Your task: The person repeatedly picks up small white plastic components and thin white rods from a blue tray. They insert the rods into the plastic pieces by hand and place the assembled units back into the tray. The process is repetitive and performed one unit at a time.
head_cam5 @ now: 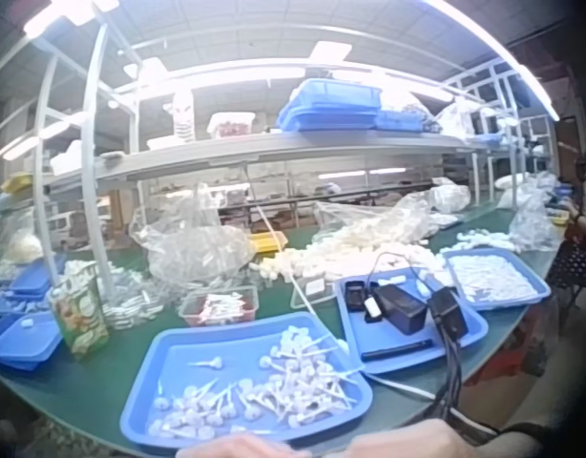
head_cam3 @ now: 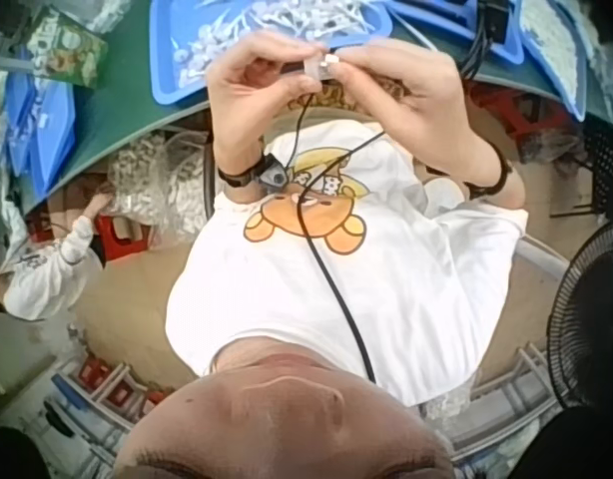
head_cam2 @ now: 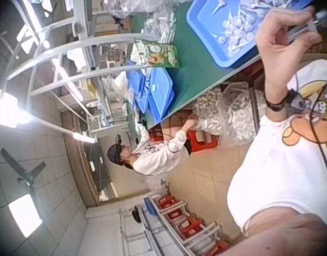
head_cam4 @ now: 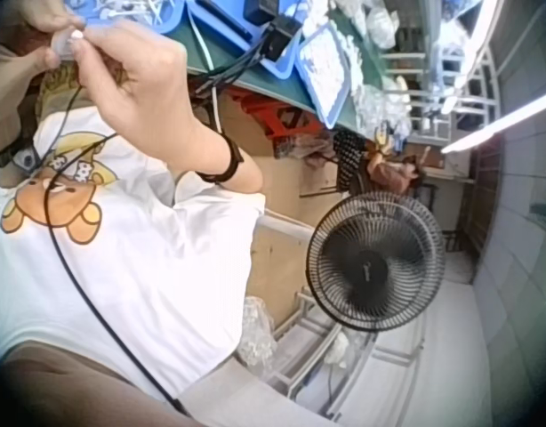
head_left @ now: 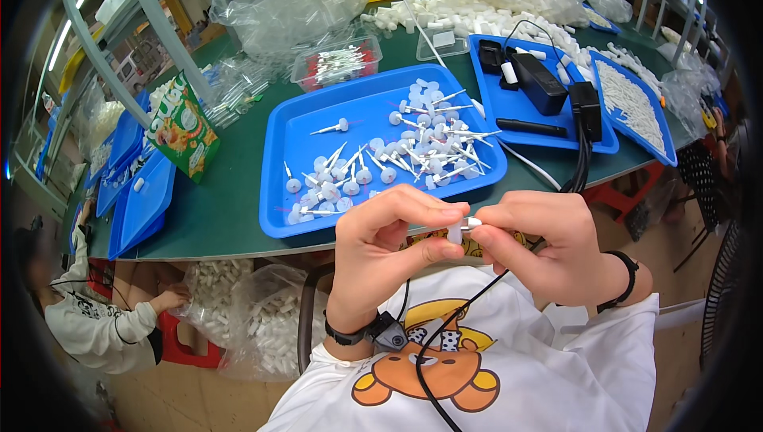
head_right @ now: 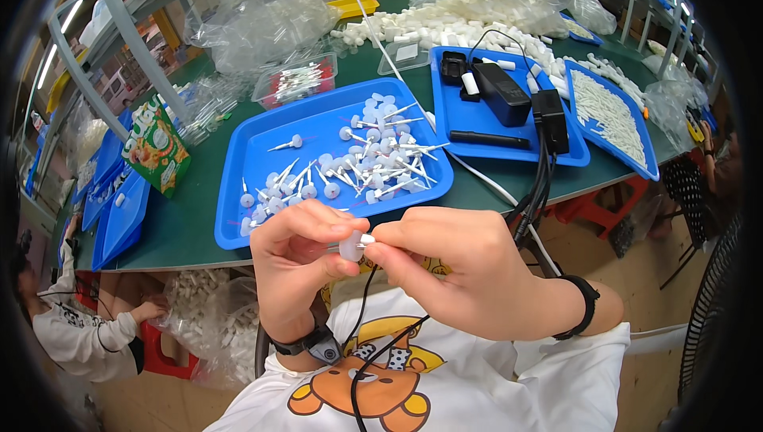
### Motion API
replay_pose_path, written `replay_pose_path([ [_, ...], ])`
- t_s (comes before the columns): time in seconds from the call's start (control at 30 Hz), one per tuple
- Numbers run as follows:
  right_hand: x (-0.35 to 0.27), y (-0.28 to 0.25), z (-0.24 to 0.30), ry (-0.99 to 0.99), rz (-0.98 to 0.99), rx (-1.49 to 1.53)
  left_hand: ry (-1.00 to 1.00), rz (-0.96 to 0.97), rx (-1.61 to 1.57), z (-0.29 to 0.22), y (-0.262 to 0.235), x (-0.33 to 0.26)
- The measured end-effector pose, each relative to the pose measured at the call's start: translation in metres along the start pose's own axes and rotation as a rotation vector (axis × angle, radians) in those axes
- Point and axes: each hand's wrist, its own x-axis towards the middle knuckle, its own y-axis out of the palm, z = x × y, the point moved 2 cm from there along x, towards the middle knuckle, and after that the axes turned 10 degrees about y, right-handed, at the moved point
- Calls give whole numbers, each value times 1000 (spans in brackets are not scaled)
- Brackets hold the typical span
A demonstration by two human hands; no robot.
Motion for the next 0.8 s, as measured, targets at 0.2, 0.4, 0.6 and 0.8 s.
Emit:
replay_pose_path([
  [0.2,-2,0,-7,421,151,400,-5,39,206,-1,1,3],
  [0.4,-1,-2,-15,568,246,512,-30,81,394,1,1,4],
  [0.6,-7,-18,-30,546,370,355,-136,191,365,9,2,6],
  [0.8,-1,-88,-66,529,34,113,-190,52,343,4,-6,1],
])
